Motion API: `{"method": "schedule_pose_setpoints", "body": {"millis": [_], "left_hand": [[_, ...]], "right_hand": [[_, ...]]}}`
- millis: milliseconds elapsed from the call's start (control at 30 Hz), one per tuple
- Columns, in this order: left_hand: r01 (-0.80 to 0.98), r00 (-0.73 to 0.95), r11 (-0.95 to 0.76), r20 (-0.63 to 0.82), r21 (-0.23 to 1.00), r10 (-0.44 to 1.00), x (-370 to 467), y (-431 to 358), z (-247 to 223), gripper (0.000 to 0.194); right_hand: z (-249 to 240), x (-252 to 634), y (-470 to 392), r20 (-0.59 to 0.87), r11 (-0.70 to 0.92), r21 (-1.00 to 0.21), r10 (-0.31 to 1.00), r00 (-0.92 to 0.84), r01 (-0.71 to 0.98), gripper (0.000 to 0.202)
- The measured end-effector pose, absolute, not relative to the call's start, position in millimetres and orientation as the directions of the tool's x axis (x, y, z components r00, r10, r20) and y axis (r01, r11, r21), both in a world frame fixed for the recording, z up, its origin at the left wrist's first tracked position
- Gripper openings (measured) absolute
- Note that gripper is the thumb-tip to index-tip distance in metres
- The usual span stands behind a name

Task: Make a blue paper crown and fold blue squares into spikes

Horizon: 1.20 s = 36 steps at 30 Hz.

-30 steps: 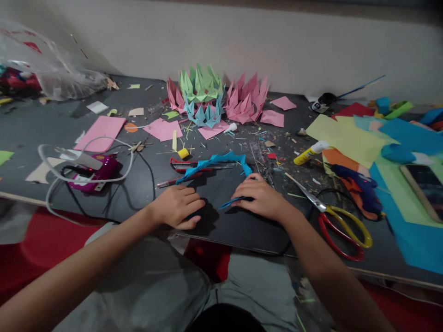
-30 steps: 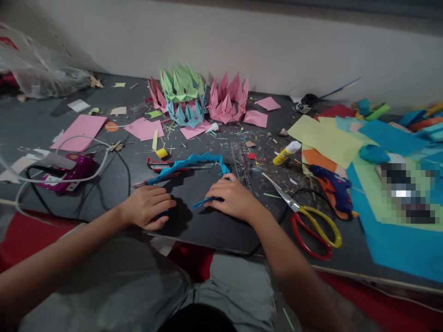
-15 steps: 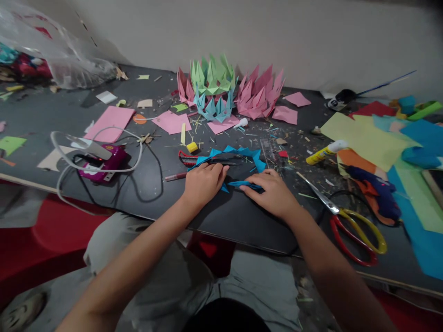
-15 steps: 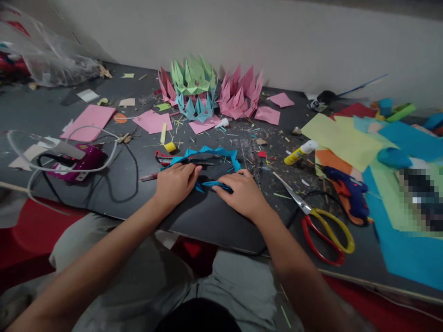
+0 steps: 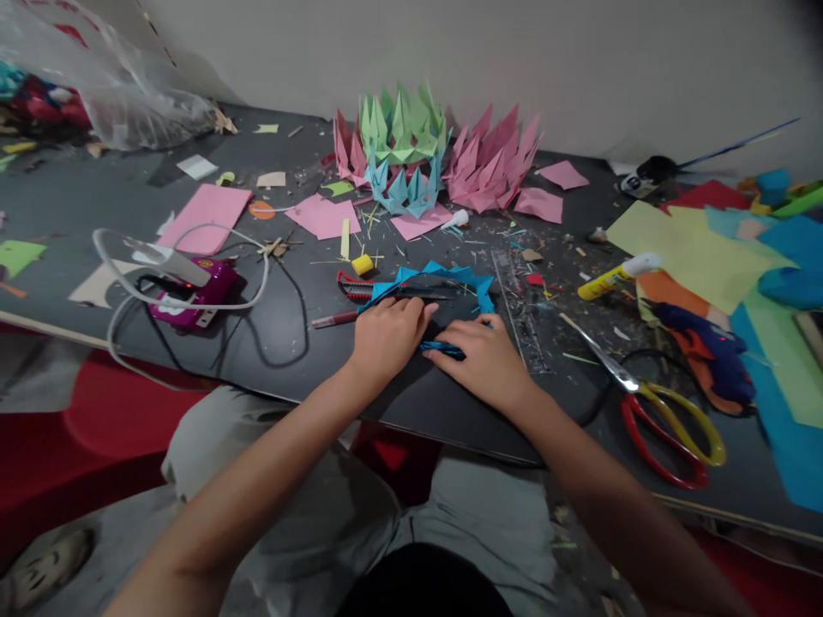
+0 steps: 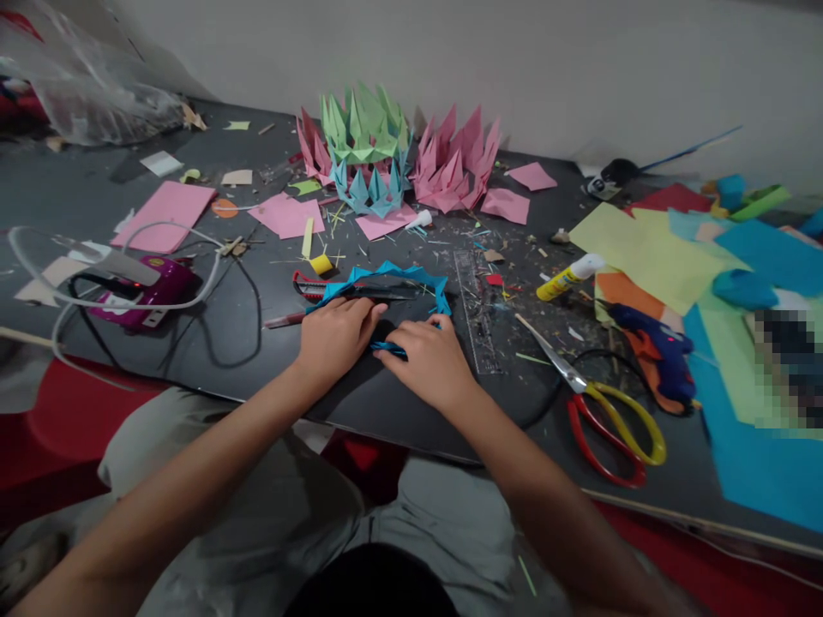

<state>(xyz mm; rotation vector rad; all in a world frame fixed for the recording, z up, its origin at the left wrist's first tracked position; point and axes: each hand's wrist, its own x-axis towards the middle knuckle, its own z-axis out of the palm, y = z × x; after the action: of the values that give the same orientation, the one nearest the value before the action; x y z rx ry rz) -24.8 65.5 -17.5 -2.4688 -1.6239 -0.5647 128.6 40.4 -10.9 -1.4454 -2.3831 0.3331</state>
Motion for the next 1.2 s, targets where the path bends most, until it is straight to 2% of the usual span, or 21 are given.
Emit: {"method": "schedule_pose_setpoints", "body": {"millis": [133, 267, 333, 400, 500, 633, 867, 1200], "left_hand": [[0.863, 0.412, -0.478, 0.323, 0.160, 0.852, -29.1, 65.9, -10.8, 0.039], [0.703, 0.595, -0.610, 0.167, 0.366, 0.786, -42.8, 68.6, 4.6, 0.028], [0.653, 0.660, -0.613, 0.061, 0.445, 0.748, -50.4, 71.7, 12.2, 0.030], [0.661, 0.677, -0.588, -0.033, 0.465, 0.735, -55.8, 75.1, 17.3, 0.032], [0.688, 0.675, -0.573, -0.105, 0.444, 0.730, -58.1, 78.8, 19.6, 0.024], [0.653, 0.705, -0.598, -0.084, 0.464, 0.705, -57.2, 79.7, 18.5, 0.021], [0.619, 0.714, -0.604, -0.041, 0.501, 0.699, -58.7, 80.1, 16.2, 0.020], [0.598, 0.643, -0.512, 0.014, 0.617, 0.766, -57.5, 85.4, 14.5, 0.018]], "right_hand": [[-13.9, 128.8, 40.8, 0.190, 0.452, -0.334, 0.892, -0.411, 0.827, 0.014], [-16.3, 132.5, 43.4, 0.190, 0.471, -0.336, 0.882, -0.431, 0.816, 0.015], [-16.2, 134.3, 45.2, 0.164, 0.476, -0.353, 0.879, -0.447, 0.806, 0.016], [-14.9, 136.2, 47.0, 0.130, 0.484, -0.371, 0.872, -0.471, 0.793, 0.015], [-11.0, 139.5, 48.9, 0.071, 0.488, -0.403, 0.860, -0.505, 0.774, 0.016], [-5.3, 142.9, 49.8, 0.031, 0.468, -0.461, 0.858, -0.513, 0.754, 0.017], [-7.8, 144.9, 52.9, 0.056, 0.481, -0.458, 0.855, -0.516, 0.747, 0.019], [-4.4, 145.7, 53.1, 0.089, 0.440, -0.509, 0.882, -0.463, 0.740, 0.021]]}}
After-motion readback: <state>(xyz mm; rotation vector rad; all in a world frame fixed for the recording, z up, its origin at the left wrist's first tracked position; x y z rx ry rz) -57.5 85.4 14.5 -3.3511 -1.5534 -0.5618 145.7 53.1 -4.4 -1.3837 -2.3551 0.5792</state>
